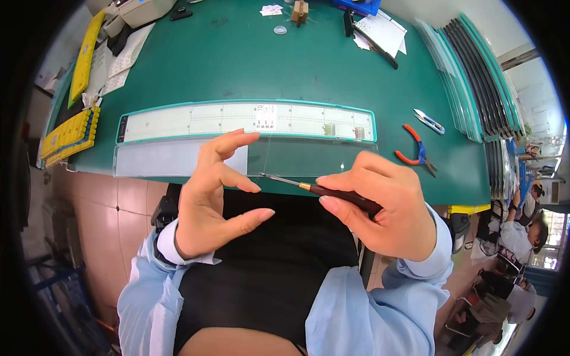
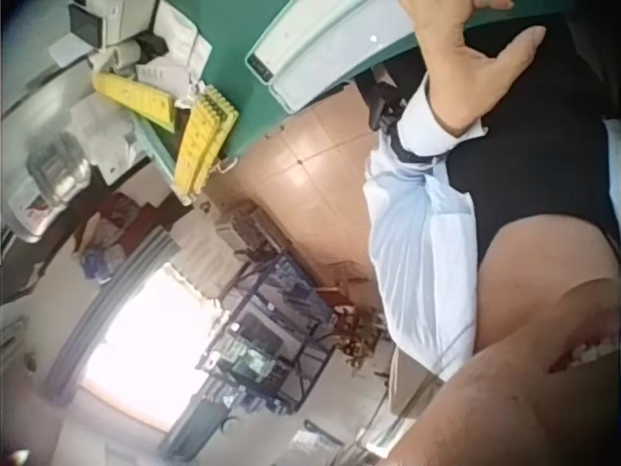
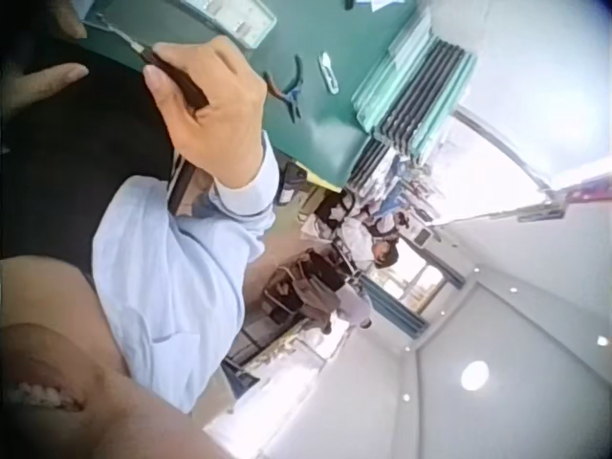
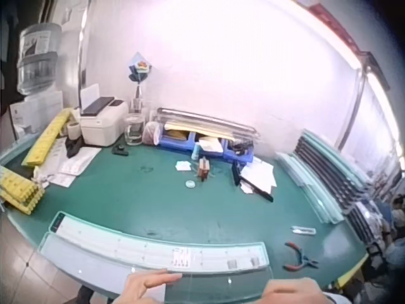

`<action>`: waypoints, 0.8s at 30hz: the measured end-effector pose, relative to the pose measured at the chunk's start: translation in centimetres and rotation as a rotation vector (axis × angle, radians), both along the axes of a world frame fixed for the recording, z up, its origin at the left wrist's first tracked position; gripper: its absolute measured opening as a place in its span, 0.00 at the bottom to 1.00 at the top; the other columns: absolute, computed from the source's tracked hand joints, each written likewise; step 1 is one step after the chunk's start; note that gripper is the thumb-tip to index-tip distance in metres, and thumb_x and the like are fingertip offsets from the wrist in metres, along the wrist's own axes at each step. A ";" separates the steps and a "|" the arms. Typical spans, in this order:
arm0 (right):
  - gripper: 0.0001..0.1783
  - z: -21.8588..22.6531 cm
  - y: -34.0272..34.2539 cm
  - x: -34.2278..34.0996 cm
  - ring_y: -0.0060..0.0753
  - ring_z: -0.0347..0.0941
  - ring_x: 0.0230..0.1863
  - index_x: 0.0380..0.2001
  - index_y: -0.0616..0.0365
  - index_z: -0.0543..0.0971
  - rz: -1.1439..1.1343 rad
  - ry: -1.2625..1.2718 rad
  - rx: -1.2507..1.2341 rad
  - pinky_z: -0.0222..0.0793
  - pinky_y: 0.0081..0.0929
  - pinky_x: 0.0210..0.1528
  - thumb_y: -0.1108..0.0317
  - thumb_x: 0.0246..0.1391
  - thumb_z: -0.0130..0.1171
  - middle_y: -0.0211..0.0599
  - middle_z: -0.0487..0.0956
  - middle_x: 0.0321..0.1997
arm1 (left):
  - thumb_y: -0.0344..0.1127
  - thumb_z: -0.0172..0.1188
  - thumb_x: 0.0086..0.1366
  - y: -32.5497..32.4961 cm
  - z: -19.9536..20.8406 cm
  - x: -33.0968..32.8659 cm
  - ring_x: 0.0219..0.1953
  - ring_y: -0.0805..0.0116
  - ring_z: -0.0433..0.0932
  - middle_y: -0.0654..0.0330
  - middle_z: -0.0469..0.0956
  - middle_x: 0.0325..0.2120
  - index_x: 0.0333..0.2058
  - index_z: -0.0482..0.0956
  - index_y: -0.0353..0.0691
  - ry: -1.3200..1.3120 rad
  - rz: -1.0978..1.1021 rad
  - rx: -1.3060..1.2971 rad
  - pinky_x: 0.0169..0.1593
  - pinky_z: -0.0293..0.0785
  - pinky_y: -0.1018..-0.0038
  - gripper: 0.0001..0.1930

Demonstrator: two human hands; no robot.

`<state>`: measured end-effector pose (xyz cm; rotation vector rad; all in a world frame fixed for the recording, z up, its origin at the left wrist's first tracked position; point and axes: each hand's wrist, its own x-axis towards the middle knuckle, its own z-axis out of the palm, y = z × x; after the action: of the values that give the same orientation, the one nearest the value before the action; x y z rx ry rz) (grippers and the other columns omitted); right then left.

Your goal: Assembling small metal components by picking pieces from a tray and using pliers to manipulate them.

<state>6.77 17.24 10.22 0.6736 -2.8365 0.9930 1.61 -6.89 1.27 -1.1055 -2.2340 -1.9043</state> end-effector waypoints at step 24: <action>0.12 -2.1 -6.4 4.5 0.31 0.79 0.23 0.40 0.61 0.59 -0.003 -1.247 -1.109 0.77 0.22 0.23 0.66 0.65 0.48 0.44 0.76 0.32 | 0.21 0.65 0.43 0.7 0.9 -2.1 0.68 0.37 0.42 0.38 0.52 0.64 0.31 0.76 0.44 0.462 0.060 -0.265 0.66 0.41 0.50 0.15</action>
<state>11.24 10.79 8.14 -0.2043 -2.0243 3.3543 -0.47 -6.18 2.18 -1.3240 -2.2469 -1.1919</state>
